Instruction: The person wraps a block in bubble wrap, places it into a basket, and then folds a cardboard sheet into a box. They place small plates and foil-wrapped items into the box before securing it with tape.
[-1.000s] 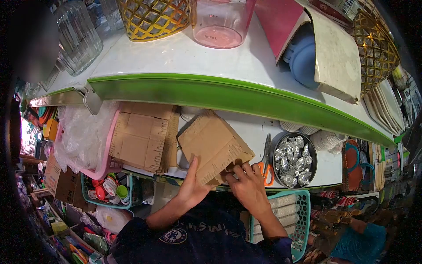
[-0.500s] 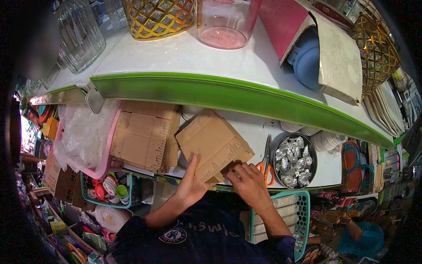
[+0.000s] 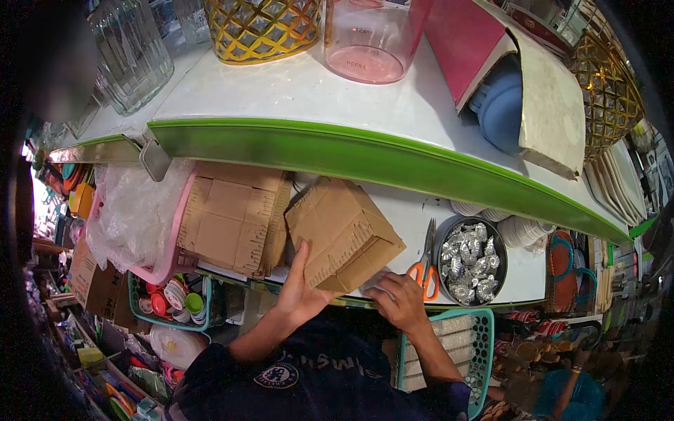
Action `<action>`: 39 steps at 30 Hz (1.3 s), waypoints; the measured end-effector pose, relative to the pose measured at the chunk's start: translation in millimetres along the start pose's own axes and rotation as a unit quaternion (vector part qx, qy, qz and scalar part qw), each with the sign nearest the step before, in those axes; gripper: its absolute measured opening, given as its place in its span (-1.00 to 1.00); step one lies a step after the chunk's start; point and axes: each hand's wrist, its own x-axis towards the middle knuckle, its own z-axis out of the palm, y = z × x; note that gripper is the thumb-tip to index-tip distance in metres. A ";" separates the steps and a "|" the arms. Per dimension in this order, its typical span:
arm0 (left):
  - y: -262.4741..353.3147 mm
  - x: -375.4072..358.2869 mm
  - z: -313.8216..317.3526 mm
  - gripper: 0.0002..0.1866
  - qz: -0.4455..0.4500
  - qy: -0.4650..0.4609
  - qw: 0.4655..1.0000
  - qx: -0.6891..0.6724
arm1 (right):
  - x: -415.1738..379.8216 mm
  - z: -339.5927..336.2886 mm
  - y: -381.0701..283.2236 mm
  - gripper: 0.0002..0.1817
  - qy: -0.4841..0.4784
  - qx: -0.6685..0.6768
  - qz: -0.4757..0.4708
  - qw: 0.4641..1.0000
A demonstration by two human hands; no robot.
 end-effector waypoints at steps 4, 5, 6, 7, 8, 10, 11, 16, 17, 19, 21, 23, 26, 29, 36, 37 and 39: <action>0.1 0.5 -2.7 -0.33 -0.053 -0.015 0.998 -0.034 | -6.7 10.6 8.5 -0.71 0.046 -0.002 0.003 0.999; -0.1 0.8 -2.8 -0.33 -0.067 -0.017 0.997 -0.042 | -5.6 11.7 10.5 -0.73 0.047 -0.009 0.013 0.999; 0.2 0.5 -2.1 -0.33 -0.065 -0.017 0.997 -0.042 | -4.2 12.0 10.8 -0.73 0.047 -0.008 0.012 0.999; 0.8 0.3 -0.7 -0.32 -0.067 -0.009 0.997 -0.041 | -2.3 12.0 10.9 -0.73 0.053 -0.016 0.027 0.998; 1.5 -0.1 0.9 -0.32 -0.070 -0.002 0.997 -0.040 | -0.6 11.7 11.2 -0.74 0.058 -0.024 0.044 0.997; 3.1 -2.2 4.7 -0.31 -0.063 0.009 0.997 -0.039 | 2.2 9.5 16.4 -0.75 0.055 -0.024 0.068 0.996; 4.0 -3.1 5.3 -0.31 -0.056 0.020 0.997 -0.039 | 3.7 9.1 17.8 -0.77 0.050 -0.024 0.091 0.994; 5.3 -0.4 -0.3 -0.29 -0.030 0.006 0.999 -0.007 | 14.3 -13.2 3.8 -0.86 -0.117 0.238 0.312 0.912; 5.4 -0.4 -0.8 -0.29 -0.024 0.003 1.000 -0.003 | 14.6 -15.7 0.0 -0.86 -0.178 0.279 0.325 0.886; 5.5 -0.3 -2.7 -0.33 -0.023 -0.003 1.000 -0.018 | 11.3 -14.2 -8.6 -0.87 -0.245 0.319 0.325 0.856; 4.9 0.0 -2.8 -0.36 -0.025 -0.011 0.999 -0.033 | 18.5 -17.7 -17.7 -0.86 -0.295 0.303 0.332 0.844; 4.8 0.1 -2.1 -0.37 -0.025 0.000 0.999 -0.038 | 19.2 -16.0 -23.2 -0.84 -0.359 0.270 0.346 0.823; 2.2 1.6 -3.3 -0.31 -0.020 -0.001 1.000 -0.006 | 5.7 -3.0 -26.6 -0.83 -0.312 0.250 0.315 0.861; -0.3 3.0 -6.1 -0.32 -0.023 -0.010 1.000 -0.007 | 8.2 -2.5 -32.5 -0.82 -0.309 0.170 0.301 0.886; -2.1 0.8 -3.1 -0.33 -0.025 0.001 1.000 -0.018 | 9.0 1.9 -32.9 -0.88 -0.278 0.108 0.268 0.916; -3.4 1.5 -5.7 -0.33 -0.022 -0.001 1.000 -0.016 | 9.7 2.5 -33.5 -0.88 -0.271 0.093 0.273 0.919; -4.5 1.2 -7.1 -0.33 -0.018 -0.003 1.000 -0.014 | 10.0 3.2 -34.2 -0.87 -0.264 0.078 0.278 0.920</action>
